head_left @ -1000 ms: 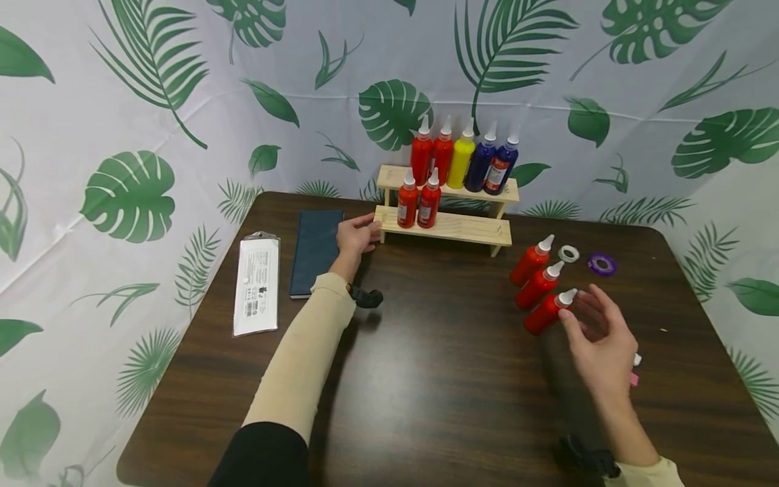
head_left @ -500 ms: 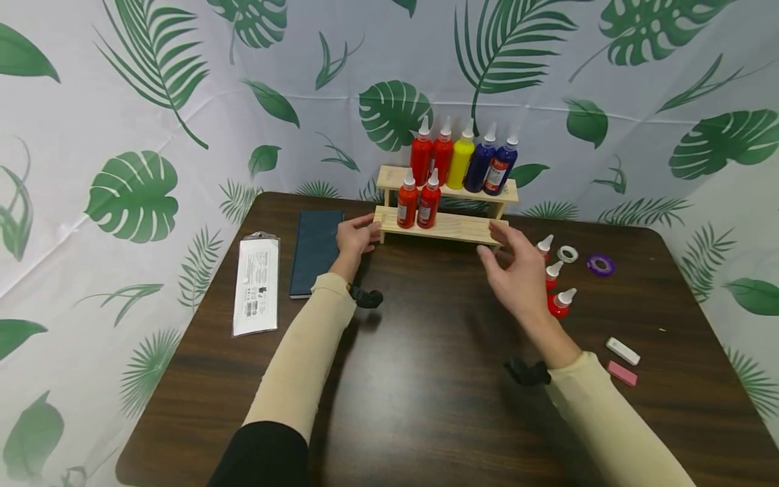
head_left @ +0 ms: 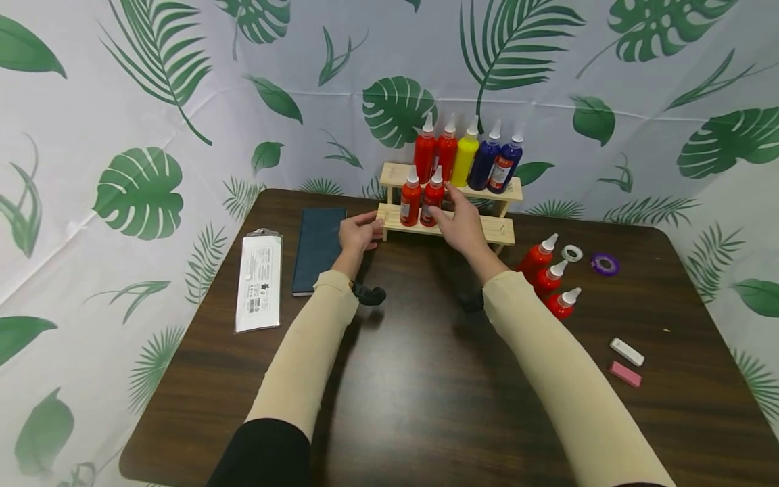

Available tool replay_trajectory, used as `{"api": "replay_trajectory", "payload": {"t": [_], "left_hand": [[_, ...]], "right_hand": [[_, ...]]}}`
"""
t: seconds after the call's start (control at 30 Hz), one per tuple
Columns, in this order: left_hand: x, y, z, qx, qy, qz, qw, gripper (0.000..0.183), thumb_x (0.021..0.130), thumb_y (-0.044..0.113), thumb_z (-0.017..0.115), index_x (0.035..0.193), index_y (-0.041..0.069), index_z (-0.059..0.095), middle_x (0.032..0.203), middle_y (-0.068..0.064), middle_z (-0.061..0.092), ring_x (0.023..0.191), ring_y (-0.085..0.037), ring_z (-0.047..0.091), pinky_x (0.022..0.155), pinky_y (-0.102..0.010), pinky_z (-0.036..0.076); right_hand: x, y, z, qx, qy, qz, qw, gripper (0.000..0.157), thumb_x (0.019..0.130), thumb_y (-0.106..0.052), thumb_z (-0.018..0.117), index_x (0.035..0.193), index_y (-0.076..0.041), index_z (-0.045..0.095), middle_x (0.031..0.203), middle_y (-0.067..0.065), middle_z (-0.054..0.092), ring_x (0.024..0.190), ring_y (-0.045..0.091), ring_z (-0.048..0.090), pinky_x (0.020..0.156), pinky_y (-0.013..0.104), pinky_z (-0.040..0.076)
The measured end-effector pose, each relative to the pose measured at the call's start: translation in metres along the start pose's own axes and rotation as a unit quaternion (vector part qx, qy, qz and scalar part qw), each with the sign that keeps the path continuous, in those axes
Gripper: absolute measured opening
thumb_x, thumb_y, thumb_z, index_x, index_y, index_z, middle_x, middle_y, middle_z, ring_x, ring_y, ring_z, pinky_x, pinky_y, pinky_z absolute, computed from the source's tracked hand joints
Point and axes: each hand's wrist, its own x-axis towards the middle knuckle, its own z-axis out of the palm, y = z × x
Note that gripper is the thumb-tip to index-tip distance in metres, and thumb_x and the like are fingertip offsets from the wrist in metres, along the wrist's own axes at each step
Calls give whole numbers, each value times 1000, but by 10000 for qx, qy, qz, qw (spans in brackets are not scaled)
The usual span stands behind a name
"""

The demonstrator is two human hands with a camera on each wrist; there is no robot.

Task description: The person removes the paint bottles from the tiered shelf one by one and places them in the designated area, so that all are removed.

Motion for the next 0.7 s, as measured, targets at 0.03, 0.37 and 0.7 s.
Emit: {"api": "replay_trajectory", "payload": {"t": [0.03, 0.37, 0.7], "left_hand": [[0, 0, 0, -2, 7, -6, 10000, 29, 84, 24, 75, 113, 20, 73, 92, -6, 74, 77, -16, 72, 65, -32, 59], [1, 0, 0, -14, -19, -3, 10000, 29, 84, 24, 75, 114, 20, 73, 92, -6, 74, 77, -16, 72, 66, -32, 59], [-1, 1, 0, -12, 42, -48, 10000, 28, 84, 23, 75, 112, 21, 73, 89, -4, 74, 73, -13, 71, 63, -30, 59]], "right_hand": [[1, -2, 3, 58, 26, 73, 10000, 66, 95, -30, 61, 151, -14, 30, 139, 15, 51, 122, 30, 53, 105, 43, 41], [5, -8, 21, 529, 769, 486, 9944, 49, 95, -23, 61, 139, -14, 41, 135, 12, 54, 118, 25, 57, 101, 38, 46], [-30, -5, 14, 1077, 1016, 563, 9874, 47, 93, -21, 64, 135, -14, 46, 128, 13, 58, 110, 27, 61, 93, 40, 51]]}}
